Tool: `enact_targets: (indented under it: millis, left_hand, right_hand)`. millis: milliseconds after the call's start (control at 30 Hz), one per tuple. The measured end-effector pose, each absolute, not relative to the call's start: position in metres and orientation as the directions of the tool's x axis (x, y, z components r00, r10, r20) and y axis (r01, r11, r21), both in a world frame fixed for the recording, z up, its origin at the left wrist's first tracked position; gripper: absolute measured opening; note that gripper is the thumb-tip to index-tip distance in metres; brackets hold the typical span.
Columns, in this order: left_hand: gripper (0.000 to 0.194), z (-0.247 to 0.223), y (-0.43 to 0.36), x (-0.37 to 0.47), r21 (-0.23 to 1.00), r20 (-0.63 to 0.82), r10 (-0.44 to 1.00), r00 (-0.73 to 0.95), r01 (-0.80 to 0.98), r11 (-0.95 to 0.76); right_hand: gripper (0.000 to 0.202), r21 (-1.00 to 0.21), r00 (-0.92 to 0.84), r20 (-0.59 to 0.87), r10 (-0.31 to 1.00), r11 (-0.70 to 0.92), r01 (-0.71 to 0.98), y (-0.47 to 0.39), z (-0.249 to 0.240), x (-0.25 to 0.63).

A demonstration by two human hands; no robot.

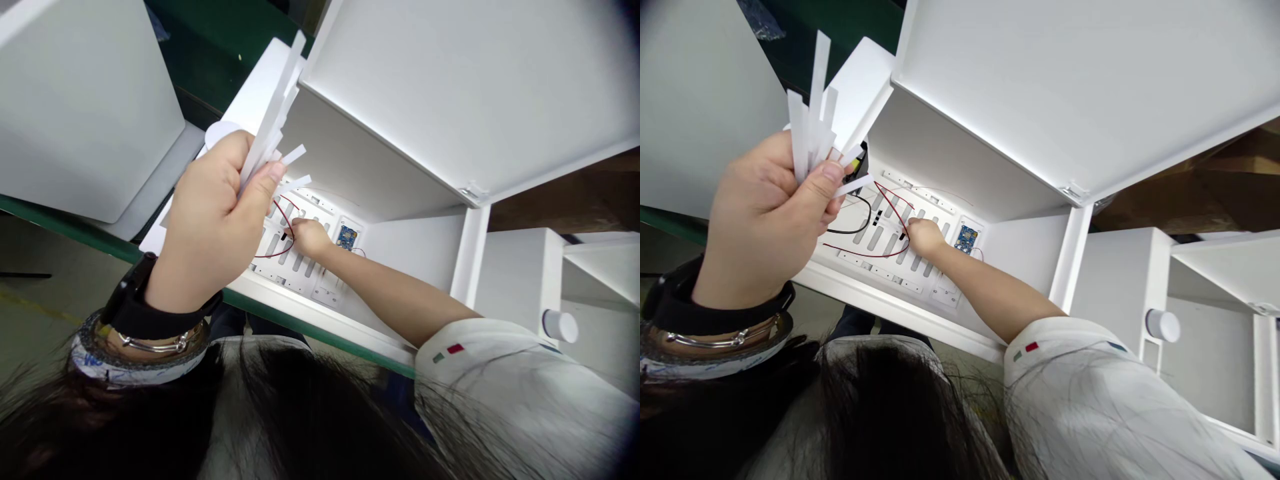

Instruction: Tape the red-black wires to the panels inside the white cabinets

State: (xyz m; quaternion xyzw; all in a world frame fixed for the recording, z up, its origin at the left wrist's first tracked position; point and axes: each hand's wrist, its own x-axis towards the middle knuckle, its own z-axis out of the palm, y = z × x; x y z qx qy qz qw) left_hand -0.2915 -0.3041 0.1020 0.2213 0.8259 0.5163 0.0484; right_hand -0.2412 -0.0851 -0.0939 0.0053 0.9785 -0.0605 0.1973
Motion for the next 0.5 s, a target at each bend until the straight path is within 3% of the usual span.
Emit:
enact_targets:
  millis: [500]
  left_hand:
    - [0.018, 0.1047, -0.3032, -0.2916, 0.877, 0.152, 0.428, -0.891, 0.321, 0.357]
  right_hand:
    - [0.037, -0.147, -0.919, -0.394, -0.026, 0.988, 0.036, -0.0835, -0.0922, -0.2484]
